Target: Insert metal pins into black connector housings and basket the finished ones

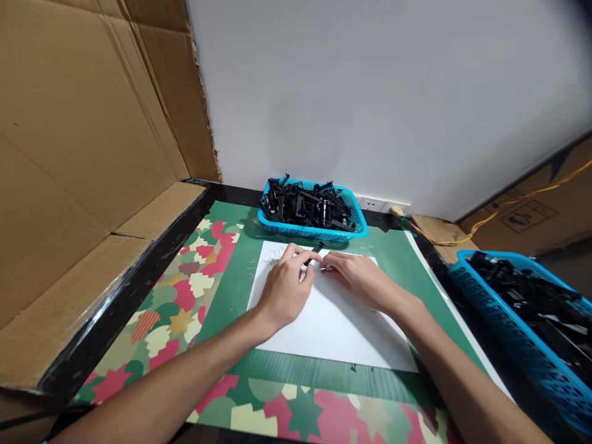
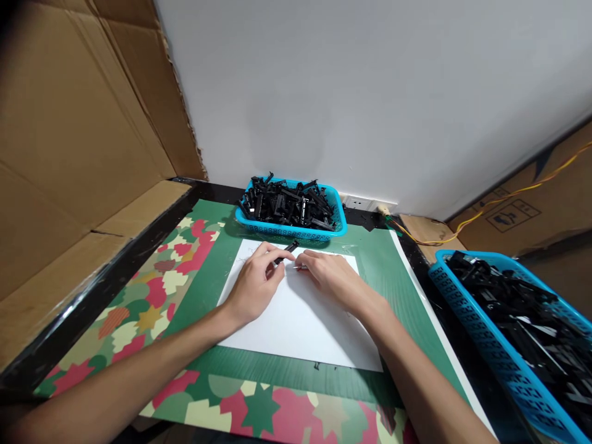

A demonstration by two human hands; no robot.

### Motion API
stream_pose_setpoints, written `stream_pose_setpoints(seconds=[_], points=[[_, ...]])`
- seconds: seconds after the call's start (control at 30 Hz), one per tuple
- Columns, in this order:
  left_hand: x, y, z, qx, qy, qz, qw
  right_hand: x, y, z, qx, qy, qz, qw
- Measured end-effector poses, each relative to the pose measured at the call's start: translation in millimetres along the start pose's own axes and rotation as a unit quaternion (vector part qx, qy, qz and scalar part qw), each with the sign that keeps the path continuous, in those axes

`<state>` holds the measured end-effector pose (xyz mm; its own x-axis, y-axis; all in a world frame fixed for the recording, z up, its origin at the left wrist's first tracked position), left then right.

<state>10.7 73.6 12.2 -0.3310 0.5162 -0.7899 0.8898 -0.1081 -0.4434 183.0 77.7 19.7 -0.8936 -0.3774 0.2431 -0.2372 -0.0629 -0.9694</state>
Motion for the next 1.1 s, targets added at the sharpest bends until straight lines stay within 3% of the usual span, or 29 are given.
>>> stream_pose_setpoints(seconds=[0.37,0.47,0.57,0.67,0.83,0.97,1.1], points=[[5,-1.6,-2,-0.005,0.004,-0.017,1.000,-1,9,-7,0.020,0.033,-0.021,0.999],[4,-3.5,-2,-0.004,0.002,-0.019,1.000,-2,5,-3,0.017,0.044,-0.084,0.995],[3,-4.7,-3,0.010,-0.001,-0.006,1.000,0,-8,4,0.021,0.055,-0.245,0.968],[-2,-3.6,-3,0.031,0.016,0.028,0.999,5,-17,9,0.039,0.061,-0.398,0.915],[-11,1.0,1,0.062,0.052,0.051,0.995,11,-13,10,0.061,0.068,-0.519,0.850],[-11,2.2,2,0.063,0.053,0.054,0.995,9,-8,9,0.040,0.081,-0.537,0.839],[-9,0.9,1,0.051,0.041,0.067,0.996,6,-11,12,-0.014,0.083,-0.497,0.864]])
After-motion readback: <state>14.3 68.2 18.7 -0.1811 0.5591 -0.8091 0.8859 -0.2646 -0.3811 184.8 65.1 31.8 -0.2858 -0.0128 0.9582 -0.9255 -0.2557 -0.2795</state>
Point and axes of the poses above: each hand's wrist, its own z-axis away from the middle knuckle, its own y-axis out of the palm, x = y × z, the point moved 6 cm from there along -z, towards the middle knuckle, and after that the axes turned 9 degrees about y, right-handed, at the moved point
